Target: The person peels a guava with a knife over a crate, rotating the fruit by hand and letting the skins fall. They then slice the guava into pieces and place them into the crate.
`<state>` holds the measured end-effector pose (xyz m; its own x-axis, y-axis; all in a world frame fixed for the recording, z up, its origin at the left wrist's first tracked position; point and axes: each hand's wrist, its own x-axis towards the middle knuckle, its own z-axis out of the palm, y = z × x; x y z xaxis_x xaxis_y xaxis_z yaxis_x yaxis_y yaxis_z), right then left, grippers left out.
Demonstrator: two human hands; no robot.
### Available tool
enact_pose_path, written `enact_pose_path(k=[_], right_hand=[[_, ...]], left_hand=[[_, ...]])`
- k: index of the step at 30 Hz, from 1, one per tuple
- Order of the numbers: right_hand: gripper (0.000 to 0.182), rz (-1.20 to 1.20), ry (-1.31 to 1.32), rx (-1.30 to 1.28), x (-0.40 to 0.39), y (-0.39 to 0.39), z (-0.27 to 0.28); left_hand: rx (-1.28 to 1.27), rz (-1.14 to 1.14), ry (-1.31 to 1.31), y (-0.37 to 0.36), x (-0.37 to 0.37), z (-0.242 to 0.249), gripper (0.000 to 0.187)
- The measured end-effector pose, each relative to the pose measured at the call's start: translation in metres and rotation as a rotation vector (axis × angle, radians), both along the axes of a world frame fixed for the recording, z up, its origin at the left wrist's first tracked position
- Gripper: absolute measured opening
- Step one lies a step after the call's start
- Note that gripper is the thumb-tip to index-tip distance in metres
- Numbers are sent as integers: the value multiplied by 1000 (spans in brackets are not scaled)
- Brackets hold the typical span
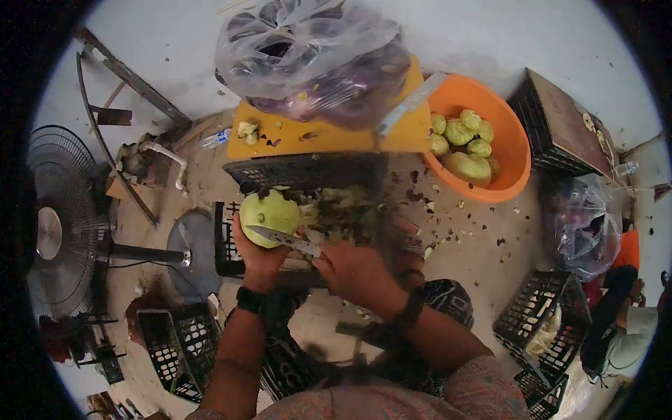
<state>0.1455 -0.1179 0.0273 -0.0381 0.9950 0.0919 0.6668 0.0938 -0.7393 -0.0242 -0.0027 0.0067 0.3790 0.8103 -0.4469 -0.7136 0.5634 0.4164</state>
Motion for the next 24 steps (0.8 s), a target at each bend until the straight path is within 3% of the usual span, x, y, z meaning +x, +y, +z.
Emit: enact_pose_path(k=[6, 10, 13, 15, 16, 21, 24], right_hand=[[23, -235, 253, 199, 1, 8, 2], [21, -318, 133, 351, 5, 17, -10], [19, -336, 112, 210, 14, 24, -1], [34, -414, 276, -70, 16, 25, 11], [34, -423, 277, -72, 15, 25, 10], [56, -439, 167, 184, 6, 28, 6], [44, -505, 80, 268, -2, 29, -2]], left_hand=[[-3, 43, -8, 9, 4, -10, 63], [15, -90, -48, 3, 15, -9, 62], [126, -208, -103, -2, 21, -9, 59], [100, -226, -118, -6, 27, -8, 57], [73, -239, -127, -9, 31, -6, 56], [70, -225, -46, -17, 42, -19, 54], [100, -221, 8, -16, 41, -30, 54]])
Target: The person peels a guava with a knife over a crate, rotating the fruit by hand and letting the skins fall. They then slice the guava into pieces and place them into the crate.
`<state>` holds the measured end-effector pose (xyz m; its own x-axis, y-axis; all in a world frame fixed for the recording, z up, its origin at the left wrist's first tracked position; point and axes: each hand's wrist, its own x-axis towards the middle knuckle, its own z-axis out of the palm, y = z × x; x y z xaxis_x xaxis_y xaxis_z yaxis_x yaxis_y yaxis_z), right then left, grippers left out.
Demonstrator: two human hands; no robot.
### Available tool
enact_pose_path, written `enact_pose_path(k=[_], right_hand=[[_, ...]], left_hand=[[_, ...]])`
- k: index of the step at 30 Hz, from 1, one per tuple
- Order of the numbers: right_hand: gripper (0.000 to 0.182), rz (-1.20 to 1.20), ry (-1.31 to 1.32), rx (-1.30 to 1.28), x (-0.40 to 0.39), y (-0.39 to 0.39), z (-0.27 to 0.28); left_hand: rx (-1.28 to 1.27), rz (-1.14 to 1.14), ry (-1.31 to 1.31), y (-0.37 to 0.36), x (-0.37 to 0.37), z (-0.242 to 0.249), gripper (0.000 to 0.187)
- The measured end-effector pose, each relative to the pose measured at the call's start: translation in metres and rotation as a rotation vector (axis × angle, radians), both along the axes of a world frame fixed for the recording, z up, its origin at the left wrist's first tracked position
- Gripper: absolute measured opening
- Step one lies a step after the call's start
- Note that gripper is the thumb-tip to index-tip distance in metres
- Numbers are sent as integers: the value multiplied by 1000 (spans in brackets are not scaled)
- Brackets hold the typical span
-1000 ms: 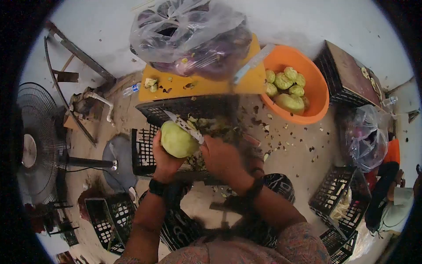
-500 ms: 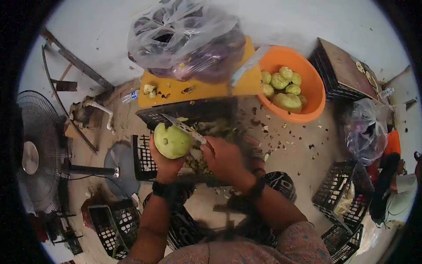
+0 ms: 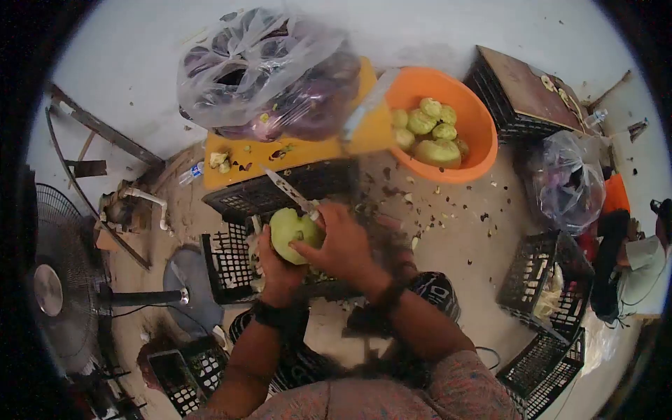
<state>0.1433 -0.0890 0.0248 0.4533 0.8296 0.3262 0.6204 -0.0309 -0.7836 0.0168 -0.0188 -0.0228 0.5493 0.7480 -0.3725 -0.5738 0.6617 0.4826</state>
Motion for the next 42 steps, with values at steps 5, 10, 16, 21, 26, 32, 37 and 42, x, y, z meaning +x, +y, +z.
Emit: enact_pose_path(k=[5, 10, 16, 21, 26, 32, 37, 42], right_hand=[[26, -55, 273, -52, 12, 11, -20], [32, -44, 505, -46, 8, 17, -21], [58, -6, 30, 5, -1, 8, -10], [30, -90, 469, -158, 25, 16, -29], [20, -131, 569, -76, 36, 12, -40], [22, -76, 635, -59, 35, 3, -16], [23, -73, 696, -87, 40, 0, -21], [27, -73, 693, -172, 38, -5, -7]], left_hand=[[-76, -7, -19, -5, -4, 24, 54], [-87, -25, -98, -2, -11, 25, 53], [25, 34, 104, -1, -1, 29, 50], [69, 0, 104, -6, 4, 24, 51], [-149, -91, -90, -7, 14, 21, 52], [-152, -88, -143, -9, 28, 23, 54], [-54, -65, -85, -8, 32, 30, 52], [24, -73, -59, -4, 28, 24, 47]])
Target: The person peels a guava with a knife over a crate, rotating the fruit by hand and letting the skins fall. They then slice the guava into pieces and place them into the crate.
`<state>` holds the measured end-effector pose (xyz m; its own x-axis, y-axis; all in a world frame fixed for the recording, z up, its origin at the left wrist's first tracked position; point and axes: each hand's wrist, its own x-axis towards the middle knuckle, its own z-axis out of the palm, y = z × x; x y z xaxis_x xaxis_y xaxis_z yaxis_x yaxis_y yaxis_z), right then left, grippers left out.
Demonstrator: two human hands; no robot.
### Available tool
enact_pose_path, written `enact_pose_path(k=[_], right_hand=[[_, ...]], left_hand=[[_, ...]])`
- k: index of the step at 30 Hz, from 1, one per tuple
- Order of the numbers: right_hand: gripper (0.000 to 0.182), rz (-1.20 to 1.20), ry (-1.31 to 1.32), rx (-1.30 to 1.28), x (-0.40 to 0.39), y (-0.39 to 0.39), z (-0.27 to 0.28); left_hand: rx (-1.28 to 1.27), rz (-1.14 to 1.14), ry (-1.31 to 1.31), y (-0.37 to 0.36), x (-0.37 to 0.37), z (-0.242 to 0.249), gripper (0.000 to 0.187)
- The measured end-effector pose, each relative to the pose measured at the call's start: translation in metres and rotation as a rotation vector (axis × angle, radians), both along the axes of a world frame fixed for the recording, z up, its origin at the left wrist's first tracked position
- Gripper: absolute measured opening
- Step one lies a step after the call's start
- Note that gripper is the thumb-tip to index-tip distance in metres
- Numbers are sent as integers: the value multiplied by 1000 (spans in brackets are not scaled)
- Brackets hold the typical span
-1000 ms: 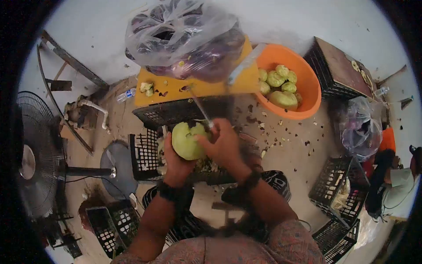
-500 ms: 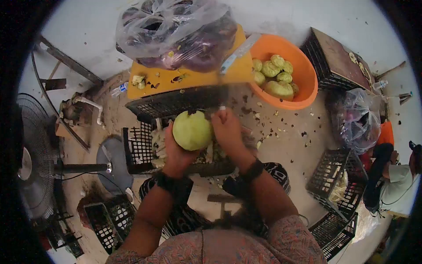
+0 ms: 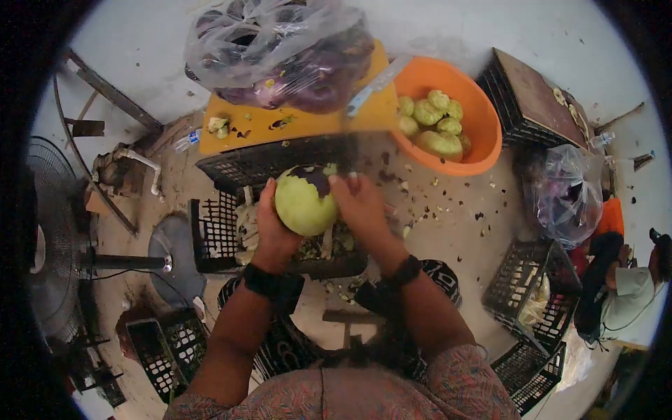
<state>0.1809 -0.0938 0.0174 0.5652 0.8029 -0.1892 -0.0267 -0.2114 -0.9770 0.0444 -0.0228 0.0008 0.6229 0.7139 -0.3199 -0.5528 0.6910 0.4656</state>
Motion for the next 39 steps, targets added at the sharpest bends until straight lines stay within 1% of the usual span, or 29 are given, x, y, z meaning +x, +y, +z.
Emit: enact_pose_path(k=[2, 6, 7, 8, 9, 12, 13, 15, 17, 18, 20, 21, 22, 23, 24, 26, 28, 30, 32, 36, 38, 39], right_hand=[[28, -8, 0, -11, -2, 2, -9], [30, -16, -32, -38, -7, 4, -5], [30, -13, -33, -36, -7, 5, -9], [35, -3, -65, -38, -5, 6, -16], [40, 8, -97, -40, -5, 7, -16], [41, 31, -82, -58, -8, 5, -8], [41, 35, -86, -58, -9, 5, -6], [42, 37, -3, -38, -12, 5, -5], [43, 57, -22, -61, -11, 6, -10], [43, 71, -39, -84, -10, 7, -15], [43, 63, -26, -88, -9, 9, -35], [43, 54, -16, -89, -10, 12, -34], [43, 55, -19, -86, -10, 11, -32], [37, 65, -6, -57, -11, 11, -29], [32, 77, 7, -28, -13, 10, -26], [33, 74, 32, -23, -12, 12, -31], [33, 70, 60, -25, -12, 10, -33], [43, 44, 188, -32, -11, 8, -32], [42, 54, 148, -71, -9, 7, -32], [42, 73, 63, -136, -9, 4, -25], [42, 64, 88, -119, -11, 4, -24], [43, 57, 111, -100, -12, 5, -24]], left_hand=[[68, 21, -12, 3, -1, 0, 43], [144, 63, -21, 2, -5, 3, 39], [175, 96, 44, 1, -6, 5, 38], [205, 129, 110, 1, -7, 7, 37], [205, 134, 110, 2, -9, 7, 37], [190, 81, 89, 4, -17, 7, 36], [231, 69, 98, 5, -19, 3, 35], [270, 61, 107, 8, -22, -10, 34], [828, 157, 586, 12, -23, -30, 30], [829, 159, 587, 12, -25, -25, 30], [182, 103, 69, 11, -26, -13, 25], [188, 105, 64, 13, -26, -13, 25], [116, 99, 41, 13, -26, -13, 23], [42, 94, 17, 13, -27, -13, 21], [42, 97, 14, 13, -26, -14, 21], [151, 124, 40, 13, -26, -17, 19], [155, 117, 32, 13, -24, -16, 18], [158, 109, 23, 12, -21, -13, 17], [73, 178, 65, 10, -18, -8, 18], [42, 210, 42, 9, -18, -4, 17], [167, 177, 96, 6, -20, 2, 22], [167, 176, 95, 5, -20, -1, 22]])
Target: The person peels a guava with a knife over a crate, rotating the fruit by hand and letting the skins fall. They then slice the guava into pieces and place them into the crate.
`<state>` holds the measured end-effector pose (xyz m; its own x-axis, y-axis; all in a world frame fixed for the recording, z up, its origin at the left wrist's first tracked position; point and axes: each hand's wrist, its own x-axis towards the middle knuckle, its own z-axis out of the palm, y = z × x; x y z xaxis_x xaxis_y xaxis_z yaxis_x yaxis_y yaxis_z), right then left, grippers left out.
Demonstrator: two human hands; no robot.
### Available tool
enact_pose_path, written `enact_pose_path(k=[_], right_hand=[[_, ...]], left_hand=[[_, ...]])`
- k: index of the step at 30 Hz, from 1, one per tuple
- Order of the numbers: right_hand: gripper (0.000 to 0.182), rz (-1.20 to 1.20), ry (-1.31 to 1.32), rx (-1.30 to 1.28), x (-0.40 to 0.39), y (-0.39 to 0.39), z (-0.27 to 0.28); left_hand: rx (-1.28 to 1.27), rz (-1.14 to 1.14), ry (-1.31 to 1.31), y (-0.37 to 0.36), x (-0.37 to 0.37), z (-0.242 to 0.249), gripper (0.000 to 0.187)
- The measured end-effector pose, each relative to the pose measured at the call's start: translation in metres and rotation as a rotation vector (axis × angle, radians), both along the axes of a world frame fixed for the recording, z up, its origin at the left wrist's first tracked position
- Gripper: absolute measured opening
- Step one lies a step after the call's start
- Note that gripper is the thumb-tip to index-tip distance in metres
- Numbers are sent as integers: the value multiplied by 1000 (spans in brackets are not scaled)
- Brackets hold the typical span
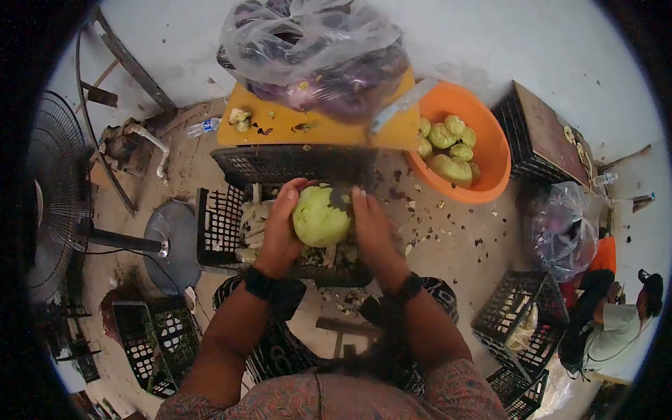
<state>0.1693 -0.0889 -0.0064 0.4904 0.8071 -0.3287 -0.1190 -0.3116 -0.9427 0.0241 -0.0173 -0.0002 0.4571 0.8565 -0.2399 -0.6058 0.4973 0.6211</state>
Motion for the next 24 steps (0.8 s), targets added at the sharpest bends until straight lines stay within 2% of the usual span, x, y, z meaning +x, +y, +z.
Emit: enact_pose_path(k=[2, 3, 5, 6, 8, 10, 12, 15, 17, 19, 22, 24], right_hand=[[43, -5, 95, 30, -1, 2, -1], [44, -7, 189, 60, -1, 2, -3], [44, -2, 175, 75, 0, 3, -9], [44, 6, 161, 90, -2, 4, -4], [44, 31, 57, 95, -5, -2, 11], [45, 57, -47, 101, -4, -2, 12], [46, -9, 267, 100, 1, 3, -7], [44, -86, 395, 149, -1, 5, -16], [43, -25, 326, 146, 1, 2, -12], [42, 33, 257, 144, 0, 1, -5], [39, -12, 303, 161, -3, 4, 9], [38, -12, 528, 190, -4, 3, 22]], left_hand=[[352, -124, 210, -1, -2, -8, 29], [352, -125, 210, -3, -3, -6, 29], [374, -138, 306, -6, -3, 0, 29], [374, -137, 305, -6, -3, -1, 29], [138, -167, 231, -5, -2, -6, 23], [171, -115, 232, -7, 3, -11, 21], [204, -66, 232, -7, 5, -15, 20], [175, -62, 259, -6, 4, -19, 19], [126, -45, 178, -5, 3, -21, 20], [93, -52, 123, -7, 0, -3, 20], [101, -84, 28, -7, -3, 0, 22], [142, -108, -13, -6, -3, -2, 24]])
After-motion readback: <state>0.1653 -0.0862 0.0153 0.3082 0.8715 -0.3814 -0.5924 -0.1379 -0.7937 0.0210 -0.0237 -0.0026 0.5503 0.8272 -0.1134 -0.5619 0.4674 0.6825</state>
